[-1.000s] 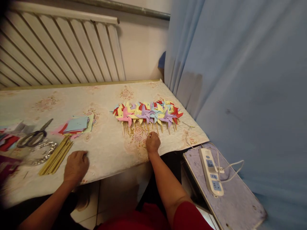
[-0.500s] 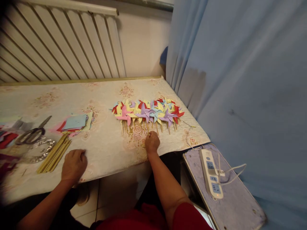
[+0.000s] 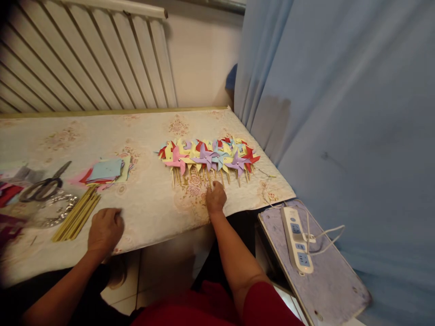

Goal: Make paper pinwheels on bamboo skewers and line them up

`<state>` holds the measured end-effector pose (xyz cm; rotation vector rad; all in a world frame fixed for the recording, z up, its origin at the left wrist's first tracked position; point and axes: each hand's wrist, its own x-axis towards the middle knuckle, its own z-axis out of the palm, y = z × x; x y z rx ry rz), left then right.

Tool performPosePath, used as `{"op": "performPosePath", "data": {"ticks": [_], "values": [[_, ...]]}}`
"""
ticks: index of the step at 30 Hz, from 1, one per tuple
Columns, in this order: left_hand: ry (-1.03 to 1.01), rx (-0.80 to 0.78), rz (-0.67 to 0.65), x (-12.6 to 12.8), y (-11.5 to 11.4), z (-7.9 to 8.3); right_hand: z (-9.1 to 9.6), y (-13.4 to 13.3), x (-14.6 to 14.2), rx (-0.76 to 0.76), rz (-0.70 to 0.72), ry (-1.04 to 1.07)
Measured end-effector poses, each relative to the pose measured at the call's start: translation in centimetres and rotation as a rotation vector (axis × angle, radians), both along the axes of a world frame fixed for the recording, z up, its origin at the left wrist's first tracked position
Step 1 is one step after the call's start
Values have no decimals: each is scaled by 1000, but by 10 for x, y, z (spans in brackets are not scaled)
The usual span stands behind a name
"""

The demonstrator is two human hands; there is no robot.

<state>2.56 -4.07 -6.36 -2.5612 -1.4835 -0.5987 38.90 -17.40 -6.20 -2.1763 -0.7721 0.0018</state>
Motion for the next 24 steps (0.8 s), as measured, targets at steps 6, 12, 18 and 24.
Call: {"op": "performPosePath", "data": {"ticks": [6,12,18,24], "values": [[3,18,-1,1,-2,2,6,2,4,15,25,82],[15,44,-26,-1,0,1,10,2,8,-31,67,83],[6,38,-24,-1,1,0,12,3,10,-100,81,51],[-13,39,-23,-2,2,-3,14,4,9,-135,80,43]]}}
